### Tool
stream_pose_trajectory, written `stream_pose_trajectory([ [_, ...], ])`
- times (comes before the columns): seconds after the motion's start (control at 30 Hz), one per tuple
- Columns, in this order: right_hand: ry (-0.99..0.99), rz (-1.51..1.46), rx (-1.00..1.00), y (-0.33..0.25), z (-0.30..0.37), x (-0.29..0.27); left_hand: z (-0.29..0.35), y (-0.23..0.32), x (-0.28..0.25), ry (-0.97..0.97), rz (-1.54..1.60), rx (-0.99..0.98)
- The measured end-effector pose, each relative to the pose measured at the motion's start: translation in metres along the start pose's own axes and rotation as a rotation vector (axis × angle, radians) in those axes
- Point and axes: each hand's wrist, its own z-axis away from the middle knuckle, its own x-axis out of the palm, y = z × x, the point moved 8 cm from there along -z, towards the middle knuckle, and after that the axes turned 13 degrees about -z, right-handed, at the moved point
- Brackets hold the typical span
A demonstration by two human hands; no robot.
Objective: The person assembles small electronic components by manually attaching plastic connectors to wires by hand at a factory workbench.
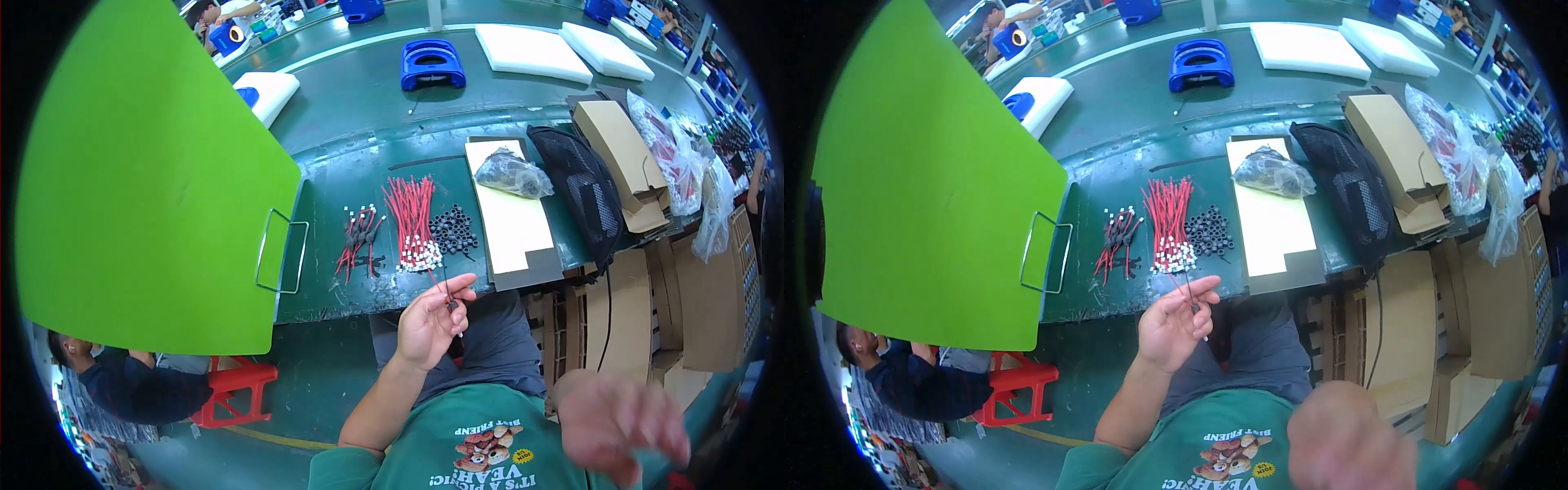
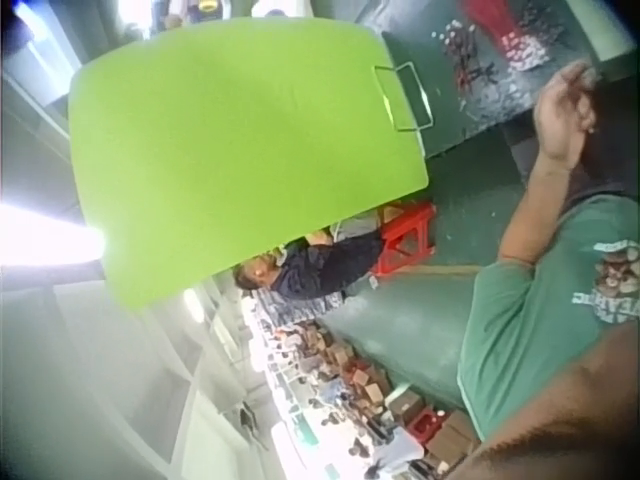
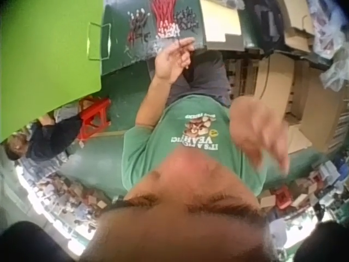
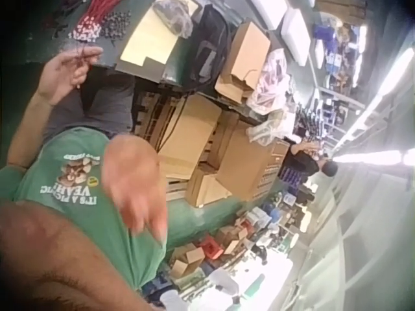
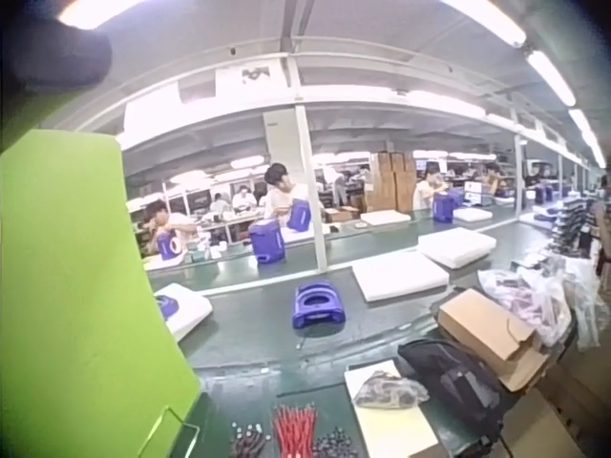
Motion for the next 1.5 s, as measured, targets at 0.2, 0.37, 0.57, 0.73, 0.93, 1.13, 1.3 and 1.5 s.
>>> stream_pose_trajectory([
  [0.2,-0.439,0.434,0.09,0.021,-0.016,0.039,0.003,-0.001,-0.018,0.034,-0.055,0.093],
  [0.37,-0.247,0.506,-0.107,0.021,-0.023,0.048,0.001,-0.005,-0.003,0.001,-0.122,0.041],
  [0.57,-0.463,0.435,0.202,0.019,-0.01,0.03,0.009,0.004,-0.017,0.08,-0.251,0.142],
  [0.73,-0.326,1.087,0.678,0.056,0.029,-0.05,0.015,0.017,0.0,0.106,-0.391,0.293],
  [0.93,0.653,0.76,1.339,0.048,0.131,-0.135,0.018,0.018,0.016,0.049,-0.243,0.319],
  [1.13,0.286,1.225,1.313,0.039,0.095,-0.149,0.066,0.081,0.029,0.661,-1.507,0.92],
  [1.3,-0.041,1.341,1.351,0.037,0.086,-0.142,0.04,0.058,0.043,0.341,-1.747,0.824],
  [1.5,-0.105,1.361,1.3,0.033,0.071,-0.149,0.022,0.021,0.018,0.146,-1.47,0.41],
])
